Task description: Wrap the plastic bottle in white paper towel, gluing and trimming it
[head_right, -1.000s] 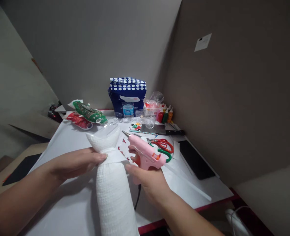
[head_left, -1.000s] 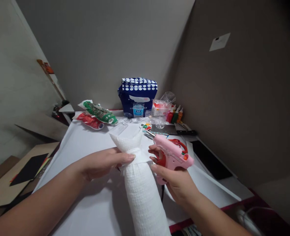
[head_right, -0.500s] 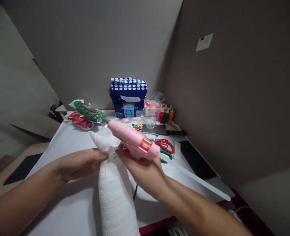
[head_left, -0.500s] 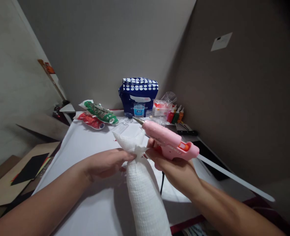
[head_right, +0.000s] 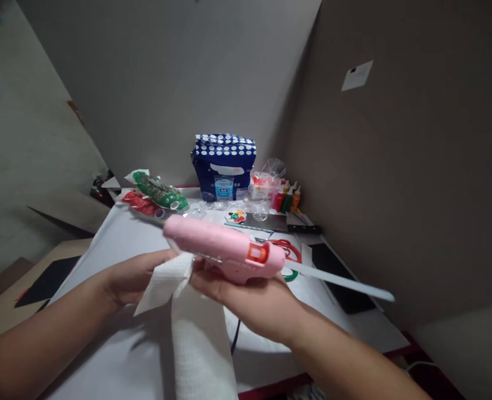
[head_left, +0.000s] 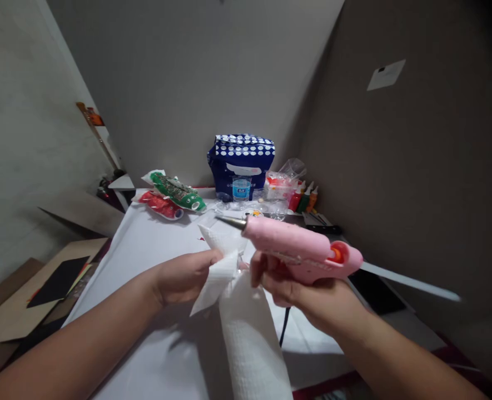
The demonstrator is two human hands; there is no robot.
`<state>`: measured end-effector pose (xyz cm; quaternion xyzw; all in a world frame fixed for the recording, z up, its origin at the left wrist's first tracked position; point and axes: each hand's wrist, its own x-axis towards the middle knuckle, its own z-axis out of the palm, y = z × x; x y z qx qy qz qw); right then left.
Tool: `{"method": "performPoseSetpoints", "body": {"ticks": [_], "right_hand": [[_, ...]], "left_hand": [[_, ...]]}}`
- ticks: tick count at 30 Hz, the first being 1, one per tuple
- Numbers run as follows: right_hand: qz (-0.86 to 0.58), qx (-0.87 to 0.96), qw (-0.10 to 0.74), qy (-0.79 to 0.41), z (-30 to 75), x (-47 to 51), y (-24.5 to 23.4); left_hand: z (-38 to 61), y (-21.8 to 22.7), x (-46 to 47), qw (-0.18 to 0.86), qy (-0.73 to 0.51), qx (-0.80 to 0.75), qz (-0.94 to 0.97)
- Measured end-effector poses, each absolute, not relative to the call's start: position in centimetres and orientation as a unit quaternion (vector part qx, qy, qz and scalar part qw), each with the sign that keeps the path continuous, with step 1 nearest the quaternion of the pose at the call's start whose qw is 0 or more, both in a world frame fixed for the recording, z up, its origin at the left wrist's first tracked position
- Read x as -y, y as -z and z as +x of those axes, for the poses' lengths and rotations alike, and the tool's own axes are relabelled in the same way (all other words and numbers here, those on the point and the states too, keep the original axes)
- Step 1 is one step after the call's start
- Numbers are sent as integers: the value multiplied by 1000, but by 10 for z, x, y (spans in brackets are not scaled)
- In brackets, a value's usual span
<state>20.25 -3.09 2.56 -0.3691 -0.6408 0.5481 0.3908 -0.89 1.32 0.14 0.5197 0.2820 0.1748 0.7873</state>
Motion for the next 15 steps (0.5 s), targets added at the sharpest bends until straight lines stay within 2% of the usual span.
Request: {"method": "performPoseSetpoints", "body": {"ticks": [3,8,15], "right_hand": [[-418,622,414,-517,212,34,-12],[-407,678,431,-435,233,46,1],[-360,771,389,-354,223,49,-6]], "left_hand": [[-9,-1,-13,843,-171,-226,458],[-9,-2,-15,844,-173,-226,455],[-8,4,-13,857,-175,-224,430]]}}
